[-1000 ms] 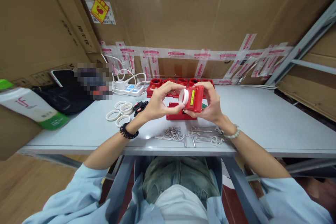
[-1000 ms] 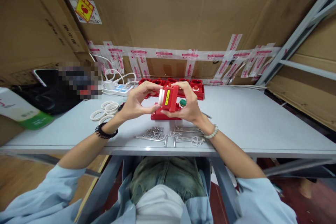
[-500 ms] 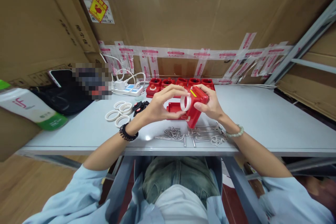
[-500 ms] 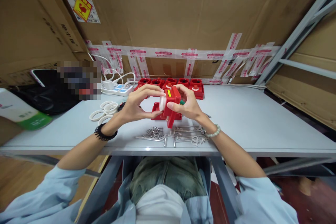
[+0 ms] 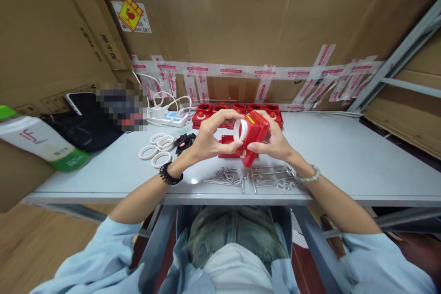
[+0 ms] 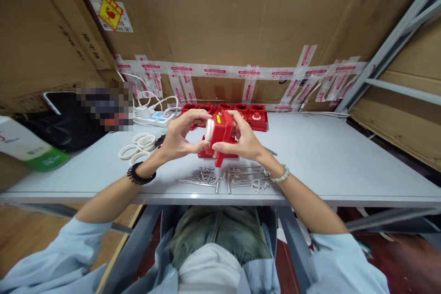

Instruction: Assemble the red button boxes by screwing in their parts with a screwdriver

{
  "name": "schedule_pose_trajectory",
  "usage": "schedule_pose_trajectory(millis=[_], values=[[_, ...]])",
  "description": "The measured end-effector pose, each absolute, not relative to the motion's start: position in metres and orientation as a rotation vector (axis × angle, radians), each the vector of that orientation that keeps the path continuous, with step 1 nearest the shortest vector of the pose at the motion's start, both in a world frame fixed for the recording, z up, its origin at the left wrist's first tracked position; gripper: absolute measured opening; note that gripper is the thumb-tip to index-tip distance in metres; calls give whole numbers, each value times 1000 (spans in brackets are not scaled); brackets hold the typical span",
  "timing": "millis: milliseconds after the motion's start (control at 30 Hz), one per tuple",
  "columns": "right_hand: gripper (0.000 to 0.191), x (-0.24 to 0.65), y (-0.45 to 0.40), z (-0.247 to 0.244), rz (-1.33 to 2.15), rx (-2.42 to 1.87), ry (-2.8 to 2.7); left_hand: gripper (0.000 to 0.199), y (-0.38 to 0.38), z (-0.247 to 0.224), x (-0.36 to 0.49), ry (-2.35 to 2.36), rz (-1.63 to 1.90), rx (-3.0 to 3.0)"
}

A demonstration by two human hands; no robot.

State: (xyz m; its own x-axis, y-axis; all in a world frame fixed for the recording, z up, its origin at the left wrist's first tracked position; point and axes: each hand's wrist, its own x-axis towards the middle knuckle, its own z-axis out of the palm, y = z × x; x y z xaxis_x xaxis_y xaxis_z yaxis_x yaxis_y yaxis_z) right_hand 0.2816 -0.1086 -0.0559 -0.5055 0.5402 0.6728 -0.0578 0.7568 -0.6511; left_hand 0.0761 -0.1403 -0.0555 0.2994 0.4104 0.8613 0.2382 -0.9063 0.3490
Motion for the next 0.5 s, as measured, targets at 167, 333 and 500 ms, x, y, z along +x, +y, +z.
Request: schedule_pose_trajectory(millis=[167,333,500], values=[[87,285,-104,-60,228,-300,-2019,41,-140,-61,83,629,1619,2044],[75,290,-93,-60,-162,-155,-2016,30,-131,-60,80,726,1644,1725],[82,288,-95,-64,-7,-262,-1957,33,-132,-59,81,705,1689,1753]])
